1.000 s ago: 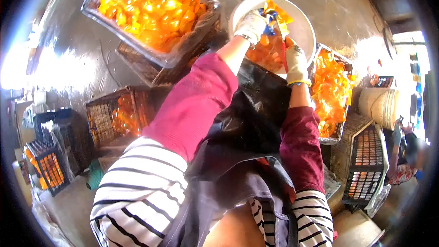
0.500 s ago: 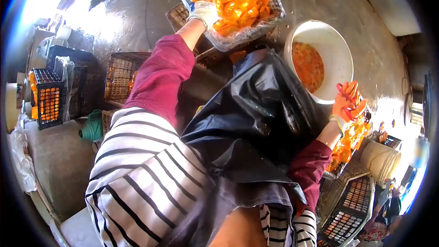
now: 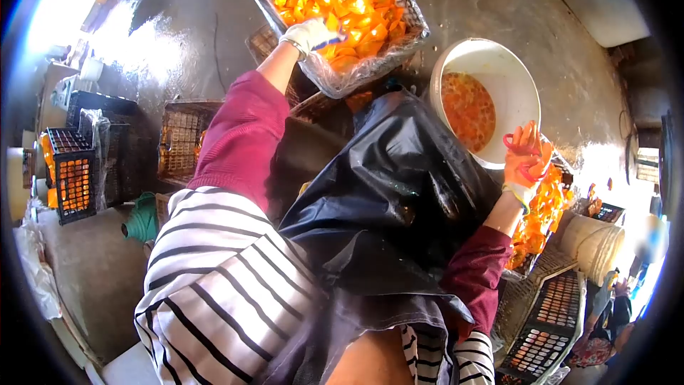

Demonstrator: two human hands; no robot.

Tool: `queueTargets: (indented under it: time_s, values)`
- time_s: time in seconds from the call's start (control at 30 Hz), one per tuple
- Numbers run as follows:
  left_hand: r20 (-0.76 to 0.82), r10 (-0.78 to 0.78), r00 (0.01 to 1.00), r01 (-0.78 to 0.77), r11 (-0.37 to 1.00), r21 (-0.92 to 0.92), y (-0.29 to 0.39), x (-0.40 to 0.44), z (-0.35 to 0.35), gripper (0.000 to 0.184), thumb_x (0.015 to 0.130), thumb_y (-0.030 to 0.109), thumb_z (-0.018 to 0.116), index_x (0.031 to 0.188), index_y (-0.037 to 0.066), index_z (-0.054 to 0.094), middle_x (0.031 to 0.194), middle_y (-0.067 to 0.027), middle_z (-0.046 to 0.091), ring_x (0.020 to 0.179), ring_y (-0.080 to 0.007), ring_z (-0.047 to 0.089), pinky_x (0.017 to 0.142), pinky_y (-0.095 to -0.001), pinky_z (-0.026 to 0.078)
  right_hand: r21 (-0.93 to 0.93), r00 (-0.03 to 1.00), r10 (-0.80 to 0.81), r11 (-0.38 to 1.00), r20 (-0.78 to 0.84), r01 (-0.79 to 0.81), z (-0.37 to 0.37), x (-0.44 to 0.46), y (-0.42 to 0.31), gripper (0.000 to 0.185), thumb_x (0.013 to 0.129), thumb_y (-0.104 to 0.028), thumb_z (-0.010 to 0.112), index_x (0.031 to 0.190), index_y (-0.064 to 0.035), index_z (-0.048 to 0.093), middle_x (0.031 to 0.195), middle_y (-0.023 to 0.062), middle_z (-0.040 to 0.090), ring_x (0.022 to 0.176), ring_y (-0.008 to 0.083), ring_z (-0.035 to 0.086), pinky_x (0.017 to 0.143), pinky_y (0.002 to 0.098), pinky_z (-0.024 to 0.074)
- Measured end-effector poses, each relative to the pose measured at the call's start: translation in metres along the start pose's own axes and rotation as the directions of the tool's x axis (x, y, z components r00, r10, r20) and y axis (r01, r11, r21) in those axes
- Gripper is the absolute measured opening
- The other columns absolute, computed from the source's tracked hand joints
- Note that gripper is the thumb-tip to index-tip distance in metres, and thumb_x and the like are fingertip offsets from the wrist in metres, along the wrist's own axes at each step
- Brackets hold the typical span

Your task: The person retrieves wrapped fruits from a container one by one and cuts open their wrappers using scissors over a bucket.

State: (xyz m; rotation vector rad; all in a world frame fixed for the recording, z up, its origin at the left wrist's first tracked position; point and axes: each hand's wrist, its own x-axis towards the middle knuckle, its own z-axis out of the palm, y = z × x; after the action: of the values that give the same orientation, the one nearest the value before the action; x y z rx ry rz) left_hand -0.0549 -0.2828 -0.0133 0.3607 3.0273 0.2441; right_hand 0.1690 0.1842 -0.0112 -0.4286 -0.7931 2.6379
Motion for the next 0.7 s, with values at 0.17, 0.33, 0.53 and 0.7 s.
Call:
queueTargets:
  time_s: [0.17, 0.33, 0.53, 0.7]
  values:
    - [0.265, -0.073, 0.961, 0.213, -0.409, -0.887, 0.016, 0.003, -0.005, 0.028, 0.084, 0.015, 0.062, 0.108, 0.002, 0.059, 0.093, -0.0061, 0.064, 0.081, -0.0161, 0.061, 0.071, -0.0280, 0.052, -0.180, 0.986, 0.162, 0.972, 0.047, -0.151, 0.025, 0.004, 0.020, 0.041, 0.090, -0.030, 0.051, 0.113, 0.0037, 0.051, 0.114, 0.0184, 0.056, 0.103, 0.0268, 0.055, 0.092, 0.0379, 0.0447]
    - [-0.039, 0.059, 0.998, -0.007, -0.464, -0.886, 0.151, 0.017, 0.001, 0.029, 0.090, 0.020, 0.051, 0.111, 0.002, 0.057, 0.106, -0.0091, 0.062, 0.100, -0.0224, 0.059, 0.087, -0.0329, 0.047, -0.529, 0.927, 0.311, 0.833, 0.208, -0.161, 0.026, 0.003, 0.046, 0.041, 0.094, -0.035, 0.042, 0.120, -0.0031, 0.047, 0.102, 0.0194, 0.061, 0.087, 0.0239, 0.063, 0.044, 0.0229, 0.0437]
    - [0.010, 0.139, 0.990, 0.102, -0.673, -0.733, 0.278, 0.009, 0.037, 0.047, 0.090, 0.038, 0.053, 0.121, 0.003, 0.050, 0.120, -0.0119, 0.055, 0.108, -0.0226, 0.054, 0.092, -0.0340, 0.045, -0.668, 0.935, 0.318, 0.731, 0.158, -0.136, 0.020, 0.003, 0.076, 0.018, 0.088, -0.011, 0.058, 0.103, -0.0026, 0.057, 0.092, 0.0073, 0.061, 0.078, 0.0154, 0.060, 0.071, 0.0278, 0.0499]
    - [0.037, 0.317, 0.948, 0.170, -0.403, -0.899, 0.299, -0.012, 0.032, 0.044, 0.089, 0.040, 0.053, 0.117, 0.007, 0.054, 0.110, -0.0052, 0.060, 0.101, -0.0164, 0.056, 0.084, -0.0296, 0.047, -0.731, 0.954, 0.301, 0.654, 0.015, -0.195, 0.028, 0.001, 0.070, 0.024, 0.087, -0.019, 0.060, 0.105, -0.0025, 0.058, 0.085, 0.0053, 0.063, 0.074, 0.0130, 0.059, 0.066, 0.0259, 0.0482]
